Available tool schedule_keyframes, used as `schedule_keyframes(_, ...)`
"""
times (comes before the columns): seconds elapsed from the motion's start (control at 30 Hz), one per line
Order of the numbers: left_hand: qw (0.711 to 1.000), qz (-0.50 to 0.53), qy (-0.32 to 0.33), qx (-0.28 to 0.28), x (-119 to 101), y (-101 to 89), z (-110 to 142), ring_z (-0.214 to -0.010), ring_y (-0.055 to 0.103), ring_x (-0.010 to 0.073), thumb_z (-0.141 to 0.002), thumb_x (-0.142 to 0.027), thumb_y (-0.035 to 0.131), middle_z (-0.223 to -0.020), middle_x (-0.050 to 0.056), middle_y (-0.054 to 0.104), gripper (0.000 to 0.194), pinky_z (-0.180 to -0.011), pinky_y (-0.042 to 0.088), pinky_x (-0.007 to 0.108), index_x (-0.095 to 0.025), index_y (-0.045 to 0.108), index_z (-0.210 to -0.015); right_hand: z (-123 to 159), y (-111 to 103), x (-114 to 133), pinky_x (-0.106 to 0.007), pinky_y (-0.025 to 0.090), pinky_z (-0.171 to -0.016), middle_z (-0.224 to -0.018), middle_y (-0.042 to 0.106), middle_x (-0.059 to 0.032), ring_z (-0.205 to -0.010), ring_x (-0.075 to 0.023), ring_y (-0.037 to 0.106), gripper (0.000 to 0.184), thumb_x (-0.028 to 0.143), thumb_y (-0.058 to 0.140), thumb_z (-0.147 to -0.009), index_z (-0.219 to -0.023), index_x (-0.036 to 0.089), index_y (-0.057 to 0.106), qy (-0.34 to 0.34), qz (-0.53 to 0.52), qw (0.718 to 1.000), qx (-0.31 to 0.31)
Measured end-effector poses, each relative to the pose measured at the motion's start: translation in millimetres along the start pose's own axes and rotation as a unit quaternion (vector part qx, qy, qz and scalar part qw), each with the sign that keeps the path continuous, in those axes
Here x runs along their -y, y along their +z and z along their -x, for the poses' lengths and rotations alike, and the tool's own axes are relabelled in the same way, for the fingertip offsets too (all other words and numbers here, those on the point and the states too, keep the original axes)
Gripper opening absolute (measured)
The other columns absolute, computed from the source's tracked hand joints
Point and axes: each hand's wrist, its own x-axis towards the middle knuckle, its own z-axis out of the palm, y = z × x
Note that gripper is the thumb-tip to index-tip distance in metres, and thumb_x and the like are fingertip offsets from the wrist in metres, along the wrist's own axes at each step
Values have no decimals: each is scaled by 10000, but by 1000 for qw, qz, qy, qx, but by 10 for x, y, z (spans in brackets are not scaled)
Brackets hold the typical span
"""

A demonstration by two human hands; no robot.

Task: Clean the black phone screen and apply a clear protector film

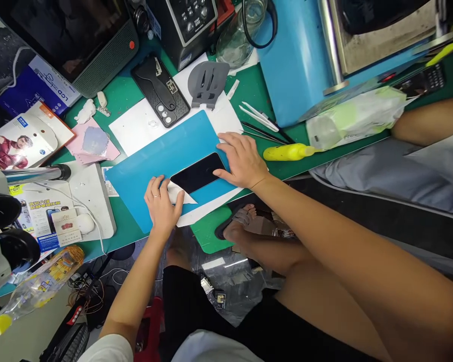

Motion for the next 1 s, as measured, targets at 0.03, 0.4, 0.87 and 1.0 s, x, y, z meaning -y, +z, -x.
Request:
schedule_keyframes(0.03, 1000, -4, 3, -4, 3, 0, 0, -1469, 476, 359, -1019, -492, 577, -1466, 202, 605, 462, -1220, 343, 516, -153, 615, -1331, -2, -5, 7, -632, 294, -1175, -1592, 480, -254, -1474, -429, 408, 788, 749, 291, -998, -1465, 140, 470, 1, 1, 1000, 0)
schedule_keyframes(0.4, 1000, 9, -9, -14, -5, -2, -4, -1434, 502, 347, -1018, -461, 580, -1419, 191, 624, 399, -1186, 368, 519, -177, 624, -1295, -1, -40, 34, -650, 309, -1159, -1596, 492, -240, -1481, -437, 417, 718, 706, 303, -1011, -1456, 175, 488, 8, -10, 1000, 14)
schedule_keyframes(0.87, 1000, 9, -3, -21, -12, 2, 4, -1413, 527, 345, -1019, -428, 586, -1393, 188, 644, 375, -1144, 399, 496, -173, 622, -1292, 18, -17, 35, -646, 318, -1147, -1577, 505, -241, -1469, -434, 425, 749, 734, 270, -1001, -1435, 171, 508, 15, 6, 1000, 21)
schedule_keyframes(1.0, 1000, -5, -5, -24, -25, 4, 10, -1401, 533, 348, -1032, -407, 559, -1387, 186, 650, 354, -1133, 403, 502, -174, 621, -1291, 31, -12, 30, -650, 325, -1152, -1569, 509, -257, -1462, -434, 428, 759, 725, 281, -1006, -1444, 144, 496, -5, 8, 1000, 5)
